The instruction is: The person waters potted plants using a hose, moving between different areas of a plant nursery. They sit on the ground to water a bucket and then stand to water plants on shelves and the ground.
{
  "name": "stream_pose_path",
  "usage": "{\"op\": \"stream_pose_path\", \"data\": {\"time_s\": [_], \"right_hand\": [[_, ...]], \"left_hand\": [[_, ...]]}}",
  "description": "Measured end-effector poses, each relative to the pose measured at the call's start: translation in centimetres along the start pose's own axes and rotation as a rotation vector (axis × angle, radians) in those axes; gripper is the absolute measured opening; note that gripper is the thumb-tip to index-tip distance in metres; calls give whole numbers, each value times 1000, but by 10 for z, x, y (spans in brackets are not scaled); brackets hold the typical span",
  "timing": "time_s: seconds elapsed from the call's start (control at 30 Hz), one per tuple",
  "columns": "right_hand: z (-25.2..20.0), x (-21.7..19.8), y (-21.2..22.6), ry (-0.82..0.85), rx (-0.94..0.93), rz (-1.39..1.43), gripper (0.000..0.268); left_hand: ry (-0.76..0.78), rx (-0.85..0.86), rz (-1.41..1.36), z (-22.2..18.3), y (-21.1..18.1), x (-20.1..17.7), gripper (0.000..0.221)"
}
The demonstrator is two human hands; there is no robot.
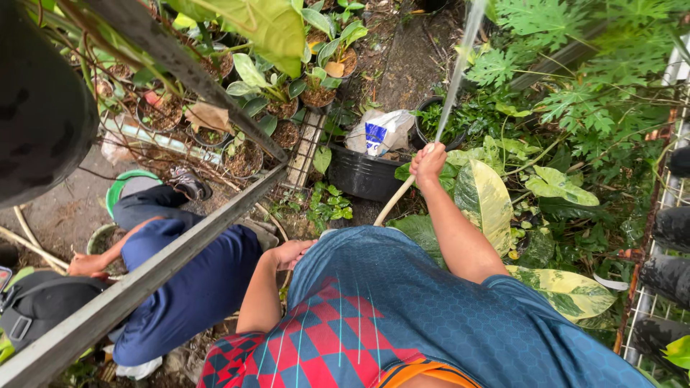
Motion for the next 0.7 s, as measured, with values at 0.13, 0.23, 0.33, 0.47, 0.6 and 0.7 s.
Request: {"op": "stream_pose_path", "data": {"time_s": [0.13, 0.23, 0.33, 0.47, 0.6, 0.7], "right_hand": [[-6, -2, -3, 85, -32, 122, 46], [-6, -7, -3, 87, -32, 145, 45], [0, -12, -2, 71, -27, 134, 46], [1, -18, -3, 46, -15, 151, 44], [1, -19, -4, 63, -26, 181, 43], [3, -21, -3, 58, -9, 185, 44]], "left_hand": [[-10, 9, 14, 3, 1, 0, 55], [-16, -8, 4, 2, 0, 0, 56], [-40, -12, 22, 3, -4, 0, 56], [-22, -12, 45, 2, -6, 6, 55], [-1, -13, 32, 1, -9, 10, 56], [-92, -27, 29, 1, -9, 6, 54]]}}
Point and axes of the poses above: each hand's wrist, its own z-axis towards the middle knuckle, its own x-axis out of the palm, y = z × x, the point moved 6 cm from there along z, towards the middle knuckle, and after that the axes turned 6 degrees about z, right-handed, at the moved point
